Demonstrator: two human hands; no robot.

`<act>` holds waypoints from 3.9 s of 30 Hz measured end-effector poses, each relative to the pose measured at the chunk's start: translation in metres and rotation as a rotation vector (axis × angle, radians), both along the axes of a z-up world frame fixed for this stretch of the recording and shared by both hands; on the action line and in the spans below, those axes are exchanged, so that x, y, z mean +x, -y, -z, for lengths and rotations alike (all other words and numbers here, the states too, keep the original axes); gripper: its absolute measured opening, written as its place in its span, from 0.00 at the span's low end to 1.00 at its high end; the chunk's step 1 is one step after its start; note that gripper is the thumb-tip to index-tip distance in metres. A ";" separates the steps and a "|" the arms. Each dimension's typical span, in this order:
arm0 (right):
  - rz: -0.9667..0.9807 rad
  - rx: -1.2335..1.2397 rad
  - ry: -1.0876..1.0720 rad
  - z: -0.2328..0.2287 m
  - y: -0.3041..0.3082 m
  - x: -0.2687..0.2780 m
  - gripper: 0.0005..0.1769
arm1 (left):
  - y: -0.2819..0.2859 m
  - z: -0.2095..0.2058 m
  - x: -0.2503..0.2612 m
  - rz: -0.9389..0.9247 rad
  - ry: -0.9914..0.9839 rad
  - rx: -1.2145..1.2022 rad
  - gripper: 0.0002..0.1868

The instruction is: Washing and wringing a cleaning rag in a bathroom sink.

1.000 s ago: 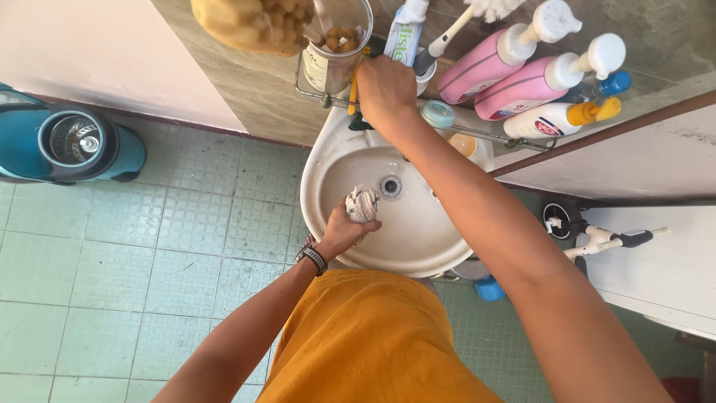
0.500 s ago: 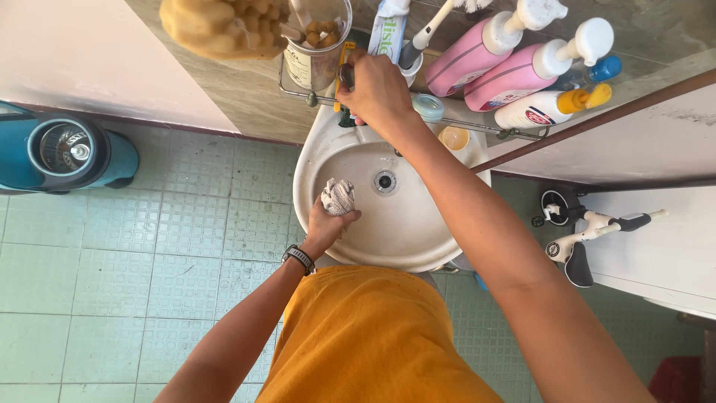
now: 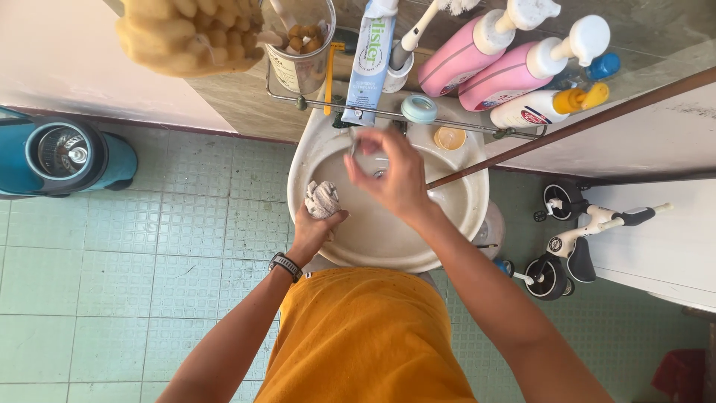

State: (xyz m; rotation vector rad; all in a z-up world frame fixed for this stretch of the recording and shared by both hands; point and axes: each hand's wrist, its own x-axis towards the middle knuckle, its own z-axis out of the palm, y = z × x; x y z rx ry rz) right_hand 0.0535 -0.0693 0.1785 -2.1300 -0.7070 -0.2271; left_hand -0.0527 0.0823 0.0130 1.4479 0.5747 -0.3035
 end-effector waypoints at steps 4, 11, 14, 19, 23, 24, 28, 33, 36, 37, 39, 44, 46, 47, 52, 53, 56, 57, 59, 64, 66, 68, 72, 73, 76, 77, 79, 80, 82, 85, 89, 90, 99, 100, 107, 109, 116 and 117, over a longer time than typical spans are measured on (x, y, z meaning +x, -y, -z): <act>-0.104 -0.278 0.171 0.088 0.052 0.001 0.24 | -0.008 -0.002 -0.006 -0.038 0.015 0.003 0.34; -0.034 -0.535 -0.019 0.138 0.092 0.038 0.26 | -0.011 -0.007 -0.005 -0.031 0.014 0.013 0.34; 0.034 -0.509 -0.053 0.133 0.092 0.037 0.26 | -0.009 -0.010 -0.002 -0.006 -0.032 -0.050 0.39; 0.105 -0.326 -0.023 0.129 0.097 -0.001 0.26 | -0.006 -0.008 0.008 0.026 -0.110 -0.133 0.45; 0.180 -0.161 -0.350 0.219 0.132 -0.037 0.27 | -0.006 0.003 0.012 0.008 -0.063 -0.286 0.37; 0.176 -0.245 -0.368 0.249 0.145 -0.041 0.26 | -0.006 0.004 0.014 -0.015 -0.027 -0.337 0.35; 0.097 -0.011 -0.260 0.179 0.112 -0.017 0.27 | -0.011 -0.007 0.013 -0.105 -0.053 -0.398 0.31; 0.098 0.179 -0.105 0.160 0.097 0.028 0.22 | -0.016 0.002 0.001 -0.151 -0.091 -0.466 0.30; 0.209 0.164 -0.337 0.168 0.104 0.034 0.23 | -0.014 0.008 -0.004 -0.140 -0.076 -0.542 0.31; 0.209 0.163 -0.338 0.168 0.102 0.030 0.23 | -0.011 0.007 -0.004 -0.141 -0.077 -0.542 0.31; 0.158 0.200 -0.082 0.168 0.101 0.024 0.23 | -0.004 0.005 0.000 -0.113 -0.107 -0.607 0.31; 0.264 0.240 -0.223 0.189 0.116 -0.008 0.21 | 0.009 0.010 0.013 -0.111 -0.154 -0.583 0.32; 0.318 0.252 -0.278 0.209 0.124 -0.018 0.20 | 0.012 0.006 0.017 -0.125 -0.166 -0.577 0.33; 0.313 0.175 -0.367 0.222 0.129 -0.020 0.21 | 0.012 0.001 0.019 -0.135 -0.167 -0.605 0.33; 0.292 -0.215 -0.557 0.298 0.134 -0.014 0.23 | 0.001 0.003 0.011 -0.144 -0.132 -0.630 0.31; 0.237 -0.324 -0.424 0.327 0.132 -0.013 0.26 | -0.002 0.009 0.007 -0.184 -0.144 -0.677 0.29; 0.157 -0.443 -0.296 0.359 0.128 -0.011 0.28 | -0.009 0.005 0.001 -0.280 -0.144 -0.744 0.27; 0.134 -0.457 -0.302 0.362 0.127 -0.010 0.28 | -0.011 0.001 -0.001 -0.334 -0.133 -0.765 0.27; 0.096 -0.476 -0.314 0.364 0.125 -0.015 0.28 | -0.016 0.001 -0.007 -0.372 -0.129 -0.774 0.27; 0.023 -0.557 -0.356 0.358 0.132 -0.033 0.28 | -0.020 0.002 -0.012 -0.401 -0.100 -0.751 0.26; -0.023 -0.613 -0.384 0.352 0.137 -0.045 0.29 | -0.019 0.001 -0.013 -0.402 -0.111 -0.758 0.26; -0.038 -0.644 -0.397 0.342 0.139 -0.050 0.29 | -0.018 0.003 -0.012 -0.395 -0.126 -0.751 0.26; 0.004 -0.630 -0.290 0.318 0.145 -0.037 0.27 | -0.021 0.004 -0.014 -0.397 -0.121 -0.756 0.26; -0.002 -0.626 -0.289 0.322 0.135 -0.031 0.27 | -0.021 0.001 -0.014 -0.403 -0.119 -0.752 0.26; 0.174 -0.488 -0.227 0.341 0.092 -0.009 0.31 | -0.019 -0.004 -0.014 -0.408 -0.118 -0.748 0.25; 0.196 -0.271 -0.353 0.351 0.067 -0.004 0.26 | -0.020 -0.005 -0.015 -0.417 -0.125 -0.742 0.25; 0.208 -0.047 -0.483 0.353 0.019 0.001 0.21 | -0.021 -0.005 -0.020 -0.431 -0.132 -0.728 0.25; 0.230 -0.034 -0.608 0.344 -0.002 0.002 0.20 | -0.021 -0.004 -0.022 -0.418 -0.136 -0.737 0.26; 0.256 -0.019 -0.735 0.311 -0.035 -0.009 0.19 | -0.023 -0.006 -0.024 -0.400 -0.143 -0.744 0.26; 0.169 -0.053 -0.996 0.263 -0.043 -0.042 0.24 | -0.021 -0.009 -0.023 -0.406 -0.146 -0.735 0.26; -0.137 -0.130 -0.699 0.257 0.013 -0.090 0.32 | -0.026 -0.004 -0.023 -0.408 -0.161 -0.772 0.26; -0.271 -0.129 -0.551 0.256 0.033 -0.098 0.36 | -0.026 0.000 -0.022 -0.393 -0.156 -0.786 0.26; 0.285 -0.259 -0.367 0.288 0.156 -0.056 0.27 | -0.025 0.002 -0.012 -0.343 -0.163 -0.761 0.26; 0.283 -0.259 -0.366 0.285 0.152 -0.047 0.27 | -0.023 0.001 -0.013 -0.345 -0.162 -0.761 0.26; 0.308 -0.360 -0.303 0.307 0.124 -0.004 0.19 | -0.012 -0.006 -0.018 -0.347 -0.188 -0.713 0.24; 0.274 -0.378 -0.330 0.325 0.120 0.000 0.14 | -0.010 -0.007 -0.019 -0.348 -0.190 -0.690 0.24; 0.240 -0.410 -0.299 0.332 0.117 0.005 0.15 | -0.007 0.001 -0.029 -0.359 -0.228 -0.700 0.25; 0.249 -0.396 -0.323 0.324 0.116 0.005 0.17 | -0.006 0.003 -0.029 -0.365 -0.240 -0.706 0.25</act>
